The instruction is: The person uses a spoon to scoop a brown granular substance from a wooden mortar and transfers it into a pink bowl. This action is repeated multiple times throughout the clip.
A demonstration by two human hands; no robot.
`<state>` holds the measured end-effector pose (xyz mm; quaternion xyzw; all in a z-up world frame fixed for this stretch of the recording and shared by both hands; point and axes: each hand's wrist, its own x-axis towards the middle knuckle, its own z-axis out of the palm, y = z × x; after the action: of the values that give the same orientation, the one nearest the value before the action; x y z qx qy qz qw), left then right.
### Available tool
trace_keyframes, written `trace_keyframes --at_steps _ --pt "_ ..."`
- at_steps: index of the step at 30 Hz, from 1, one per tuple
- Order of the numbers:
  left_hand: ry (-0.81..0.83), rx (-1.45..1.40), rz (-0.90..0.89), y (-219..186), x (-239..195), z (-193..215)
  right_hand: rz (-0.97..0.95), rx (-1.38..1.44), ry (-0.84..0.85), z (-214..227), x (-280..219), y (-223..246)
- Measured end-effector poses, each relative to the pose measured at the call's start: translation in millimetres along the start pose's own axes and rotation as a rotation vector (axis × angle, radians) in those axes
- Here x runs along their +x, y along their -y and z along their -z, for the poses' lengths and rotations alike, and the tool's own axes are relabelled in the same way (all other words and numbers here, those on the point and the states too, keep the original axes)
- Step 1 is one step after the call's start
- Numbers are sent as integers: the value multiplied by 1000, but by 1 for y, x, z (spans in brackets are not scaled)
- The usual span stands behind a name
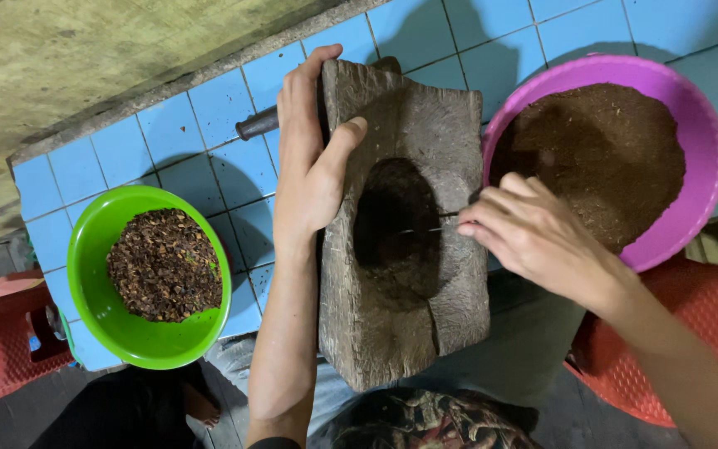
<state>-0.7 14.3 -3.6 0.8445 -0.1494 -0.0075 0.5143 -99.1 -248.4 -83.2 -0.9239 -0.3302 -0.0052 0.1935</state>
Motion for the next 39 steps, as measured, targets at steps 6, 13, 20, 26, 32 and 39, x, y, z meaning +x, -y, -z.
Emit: trace_keyframes --at_steps 6,13,20,26,32,39 --pt "-10 10 -11 1 1 -1 -36 29 -174 -13 16 4" --pt "1 23 -19 1 1 -2 -15 50 32 3 -8 0" --pt "-5 35 -33 0 2 -5 40 -95 -188 -4 19 6" --pt "12 18 0 -4 1 -4 54 -23 13 -2 4 7" --pt "5 -8 18 -2 -1 -1 46 -70 -85 -1 9 7" --pt "-6 -40 22 3 -1 2 -5 3 19 13 -1 34"
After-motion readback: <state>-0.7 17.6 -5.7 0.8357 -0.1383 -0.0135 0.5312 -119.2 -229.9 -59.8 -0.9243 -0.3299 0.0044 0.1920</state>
